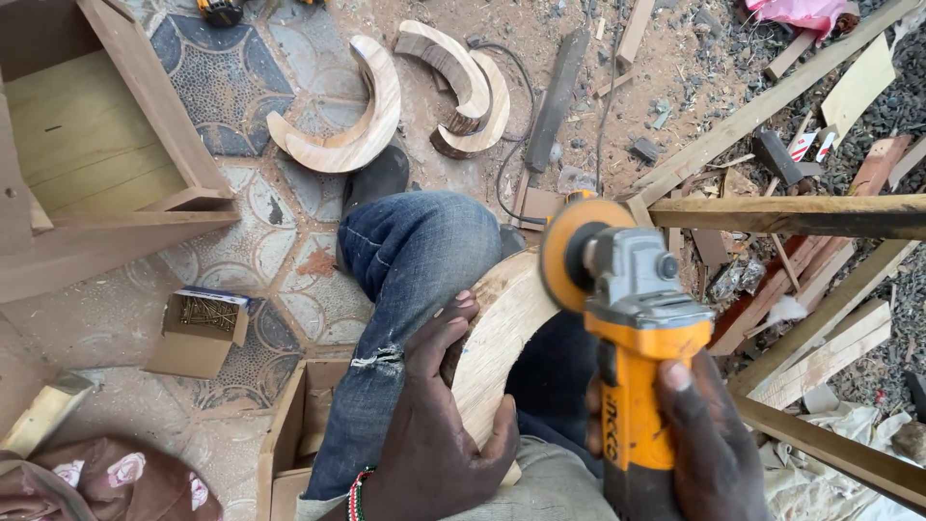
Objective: Using a handheld angle grinder to smooth and shape the edges of a curved wooden piece.
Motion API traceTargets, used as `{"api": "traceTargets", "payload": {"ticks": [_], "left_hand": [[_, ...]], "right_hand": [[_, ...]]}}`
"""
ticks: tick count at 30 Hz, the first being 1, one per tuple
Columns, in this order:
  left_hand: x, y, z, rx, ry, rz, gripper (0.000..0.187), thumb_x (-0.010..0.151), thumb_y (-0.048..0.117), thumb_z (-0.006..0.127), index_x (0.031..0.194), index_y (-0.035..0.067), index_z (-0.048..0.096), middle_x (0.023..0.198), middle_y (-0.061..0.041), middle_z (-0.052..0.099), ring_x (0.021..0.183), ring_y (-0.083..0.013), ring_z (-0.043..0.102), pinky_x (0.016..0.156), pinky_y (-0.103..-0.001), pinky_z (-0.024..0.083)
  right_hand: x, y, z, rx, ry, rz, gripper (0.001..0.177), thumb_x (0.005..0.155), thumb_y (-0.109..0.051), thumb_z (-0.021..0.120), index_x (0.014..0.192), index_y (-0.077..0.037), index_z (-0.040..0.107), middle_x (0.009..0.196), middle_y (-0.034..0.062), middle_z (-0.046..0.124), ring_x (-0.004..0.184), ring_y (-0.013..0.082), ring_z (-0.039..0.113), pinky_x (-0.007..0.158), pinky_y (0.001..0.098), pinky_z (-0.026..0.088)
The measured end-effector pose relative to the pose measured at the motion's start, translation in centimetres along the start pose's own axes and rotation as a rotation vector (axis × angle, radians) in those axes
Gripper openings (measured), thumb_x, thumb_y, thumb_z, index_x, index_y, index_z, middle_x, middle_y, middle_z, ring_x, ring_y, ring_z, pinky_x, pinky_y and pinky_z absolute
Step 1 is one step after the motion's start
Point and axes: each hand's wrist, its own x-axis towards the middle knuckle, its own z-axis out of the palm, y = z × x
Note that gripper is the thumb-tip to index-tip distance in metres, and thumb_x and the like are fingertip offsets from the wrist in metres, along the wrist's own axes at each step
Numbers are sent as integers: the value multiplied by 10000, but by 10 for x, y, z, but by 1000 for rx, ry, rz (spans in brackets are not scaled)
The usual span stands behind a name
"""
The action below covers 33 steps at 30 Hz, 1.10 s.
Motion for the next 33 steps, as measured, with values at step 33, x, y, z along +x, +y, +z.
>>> {"api": "traceTargets", "payload": {"ticks": [33], "left_hand": [[7, 5, -12, 40, -40, -4, 980, 897, -66, 815, 1668, 12, 215, 1785, -307, 309, 1788, -492, 378, 1513, -621, 395]], "right_hand": [[-8, 10, -18, -28, 296, 86, 681, 1224, -499, 396, 1744, -65, 471, 1081, 317, 686, 723, 444, 707, 633, 571, 590]]}}
